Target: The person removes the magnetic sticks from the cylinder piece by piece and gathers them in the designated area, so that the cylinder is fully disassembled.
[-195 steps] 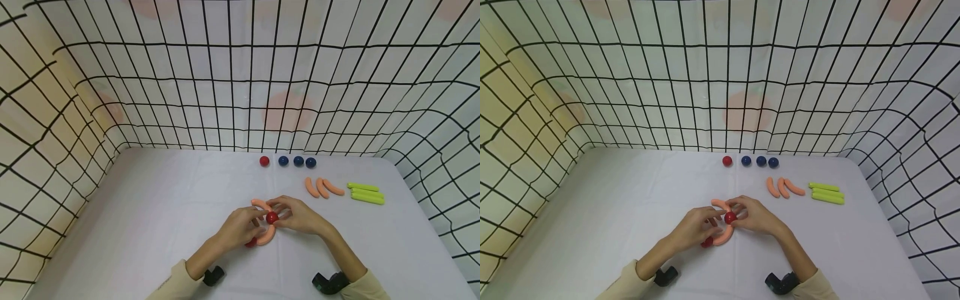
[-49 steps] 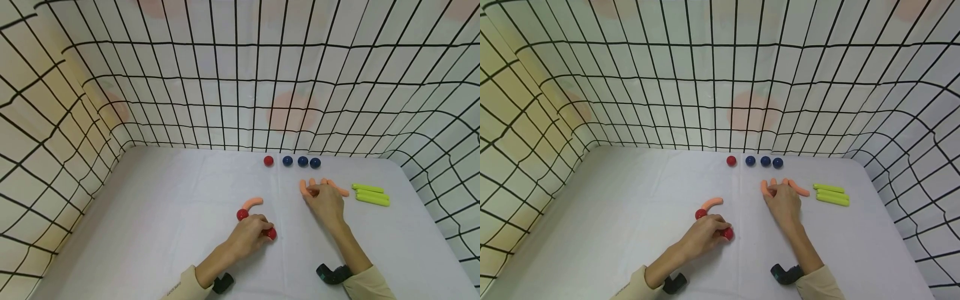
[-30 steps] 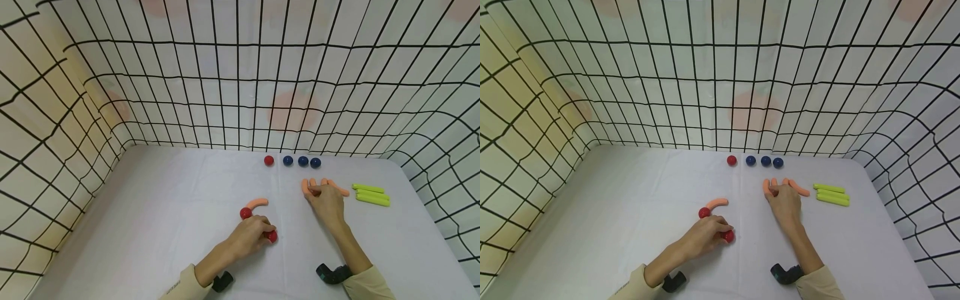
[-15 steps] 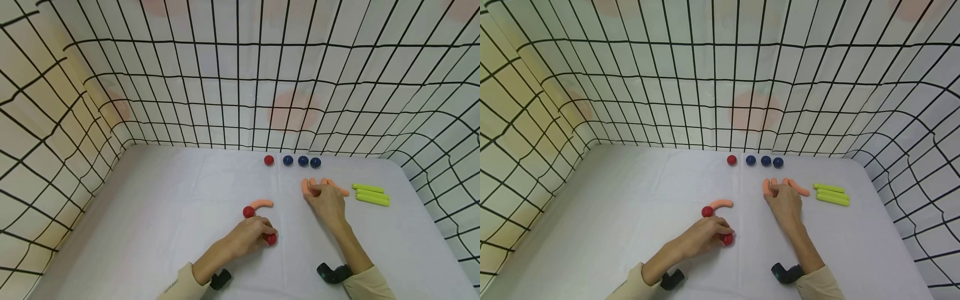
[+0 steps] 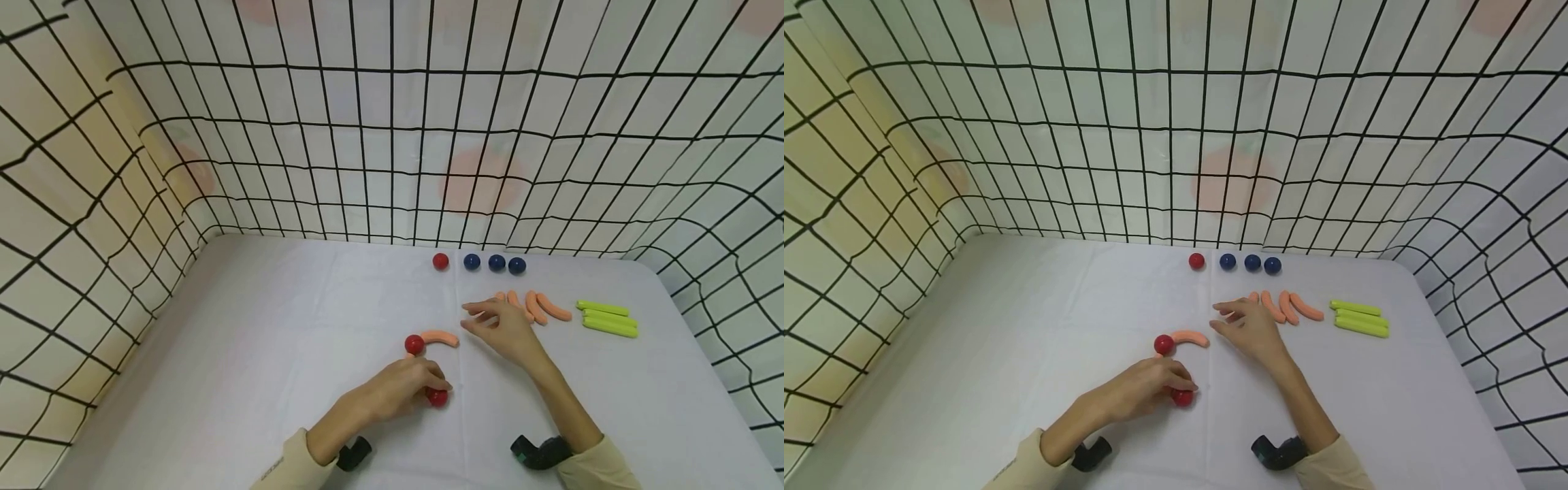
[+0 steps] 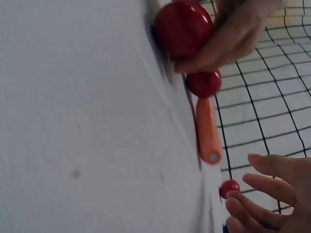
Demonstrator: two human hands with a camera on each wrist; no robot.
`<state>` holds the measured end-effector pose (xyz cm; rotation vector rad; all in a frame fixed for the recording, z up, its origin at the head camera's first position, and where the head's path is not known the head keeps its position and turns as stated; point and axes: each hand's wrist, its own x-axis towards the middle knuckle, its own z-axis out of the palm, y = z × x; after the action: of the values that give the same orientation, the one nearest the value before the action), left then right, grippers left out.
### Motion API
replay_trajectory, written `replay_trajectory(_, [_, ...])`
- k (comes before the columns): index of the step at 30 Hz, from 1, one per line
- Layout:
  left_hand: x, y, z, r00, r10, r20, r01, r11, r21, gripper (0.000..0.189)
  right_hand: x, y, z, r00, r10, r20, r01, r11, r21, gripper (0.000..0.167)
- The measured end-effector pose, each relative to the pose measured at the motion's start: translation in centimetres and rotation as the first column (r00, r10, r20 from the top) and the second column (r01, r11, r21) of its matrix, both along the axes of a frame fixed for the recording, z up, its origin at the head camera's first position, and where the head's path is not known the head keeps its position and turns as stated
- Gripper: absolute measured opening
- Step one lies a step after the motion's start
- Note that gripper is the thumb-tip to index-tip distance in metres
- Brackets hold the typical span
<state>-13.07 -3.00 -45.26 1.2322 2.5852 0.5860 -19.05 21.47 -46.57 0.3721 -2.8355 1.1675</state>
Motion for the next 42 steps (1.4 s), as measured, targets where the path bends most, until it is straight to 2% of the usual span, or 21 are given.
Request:
replay_trajectory(3, [0.0,-0.2,-0.1,1.000,-0.005,0.011,0.005,1.000,-0.001,0.037,0.0,-0.9,-0.8,0.993,0.101,0.063,-0.099,0.995,-0.027,0.033])
replay_trajectory(5, [0.0,-0.4,0.0,1.000,-0.016,0.022,0.016,1.000,0.006,0.037,0.1,-1.4,-1.2,0.987,0.134,0.092,-0.131,0.991,-0.037,0.031])
replay_trajectory(13, [-0.3,-1.0,0.3,0.995,-0.070,0.071,0.068,0.997,0.030,0.029,0.6,-2.4,-1.4,0.978,0.133,0.163,-0.124,0.990,-0.064,0.023])
replay_trajectory(15, [-0.4,-1.1,0.2,0.995,-0.038,0.093,0.029,0.995,0.095,0.027,0.8,-2.5,-1.4,0.978,0.140,0.156,-0.132,0.989,-0.059,0.023])
replay_trajectory(16, [-0.5,-1.1,0.1,0.995,-0.001,0.102,-0.014,0.990,0.143,0.026,0.8,-2.6,-1.4,0.979,0.138,0.151,-0.132,0.990,-0.052,0.022])
replay_trajectory(18, [-0.7,-1.1,-0.2,0.991,0.105,0.079,-0.122,0.960,0.250,0.025,0.9,-2.6,-1.5,0.982,0.140,0.130,-0.135,0.990,-0.042,0.021])
replay_trajectory(19, [-0.8,-1.0,-0.4,0.982,0.181,0.060,-0.191,0.934,0.301,0.024,1.0,-2.7,-1.5,0.983,0.139,0.121,-0.135,0.990,-0.038,0.021])
replay_trajectory(20, [-0.9,-0.9,-0.6,0.963,0.266,0.034,-0.261,0.903,0.342,0.025,1.0,-2.7,-1.5,0.984,0.138,0.113,-0.134,0.990,-0.037,0.020])
replay_trajectory(22, [-1.2,-0.7,-1.0,0.906,0.423,-0.015,-0.387,0.842,0.375,0.029,1.0,-2.8,-1.6,0.987,0.128,0.100,-0.126,0.992,-0.030,0.019])
replay_trajectory(23, [-1.4,-0.6,-1.2,0.876,0.480,-0.037,-0.434,0.821,0.371,0.031,1.0,-2.9,-1.6,0.988,0.123,0.097,-0.120,0.992,-0.027,0.019])
replay_trajectory(24, [-1.5,-0.5,-1.3,0.853,0.520,-0.041,-0.473,0.805,0.360,0.033,1.0,-2.9,-1.6,0.988,0.120,0.096,-0.118,0.993,-0.026,0.018])
replay_trajectory(25, [-1.7,-0.4,-1.5,0.838,0.545,-0.043,-0.499,0.794,0.347,0.035,1.0,-2.9,-1.7,0.988,0.119,0.095,-0.117,0.993,-0.024,0.018])
replay_trajectory(26, [-1.9,-0.3,-1.7,0.830,0.556,-0.042,-0.514,0.792,0.330,0.036,1.1,-3.0,-1.7,0.989,0.116,0.094,-0.114,0.993,-0.021,0.018])
replay_trajectory(31, [-2.5,0.0,-2.2,0.832,0.555,0.005,-0.529,0.790,0.311,0.031,1.2,-3.2,-1.8,0.991,0.110,0.077,-0.109,0.994,-0.011,0.018])
replay_trajectory(35, [-2.7,0.1,-2.1,0.830,0.557,-0.002,-0.526,0.786,0.325,0.029,1.3,-3.3,-1.9,0.992,0.104,0.073,-0.103,0.994,-0.020,0.017])
replay_trajectory(42, [-2.7,0.2,-1.9,0.839,0.544,-0.004,-0.509,0.789,0.345,0.027,1.3,-3.2,-2.0,0.991,0.095,0.090,-0.091,0.995,-0.038,0.021])
